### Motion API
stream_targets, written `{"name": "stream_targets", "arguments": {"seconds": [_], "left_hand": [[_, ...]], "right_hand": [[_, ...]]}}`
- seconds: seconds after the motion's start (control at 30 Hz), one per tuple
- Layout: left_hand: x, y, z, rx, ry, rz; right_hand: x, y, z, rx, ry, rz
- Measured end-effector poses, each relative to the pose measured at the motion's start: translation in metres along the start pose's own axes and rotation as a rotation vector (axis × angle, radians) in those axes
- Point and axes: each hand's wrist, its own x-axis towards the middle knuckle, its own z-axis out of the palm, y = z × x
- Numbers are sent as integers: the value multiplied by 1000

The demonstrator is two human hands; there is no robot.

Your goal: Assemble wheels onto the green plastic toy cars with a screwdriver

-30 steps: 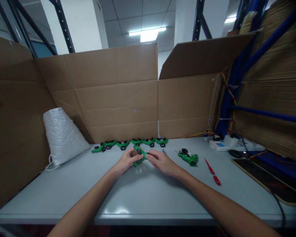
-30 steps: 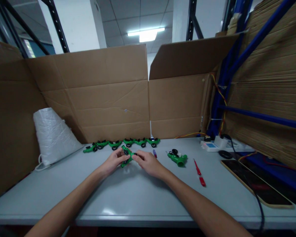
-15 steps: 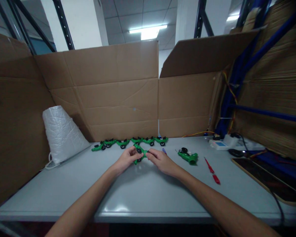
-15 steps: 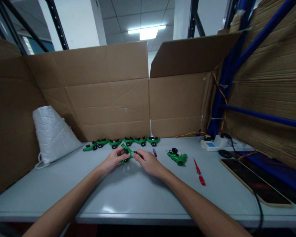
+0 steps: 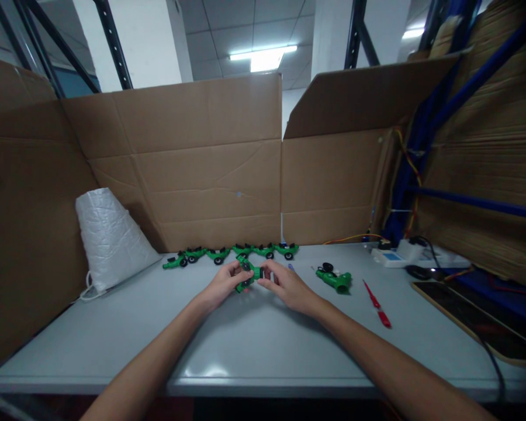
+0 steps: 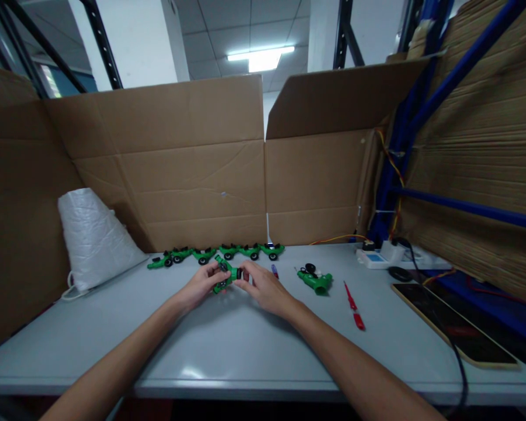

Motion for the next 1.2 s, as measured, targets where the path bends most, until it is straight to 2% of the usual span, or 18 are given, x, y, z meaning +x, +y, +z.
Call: {"name": "stream_targets", "arguments": {"seconds": [0.27,0.57,0.77,1.0,1.2], "left_hand": [[0,-1,0,1,-12,6],[-2,5,3,45,-36,54],[2,0,1,127,10,95],[2,-3,-1,256,12,126],[2,-6,1,232,-36,94]], "right_hand": [[1,2,1,24,-2,25],[3,9,7,319,-47,183],[5,8,8,430,-55,294],[4,16,15,419,-62,305],[2,19,16,371,-94,270]]}}
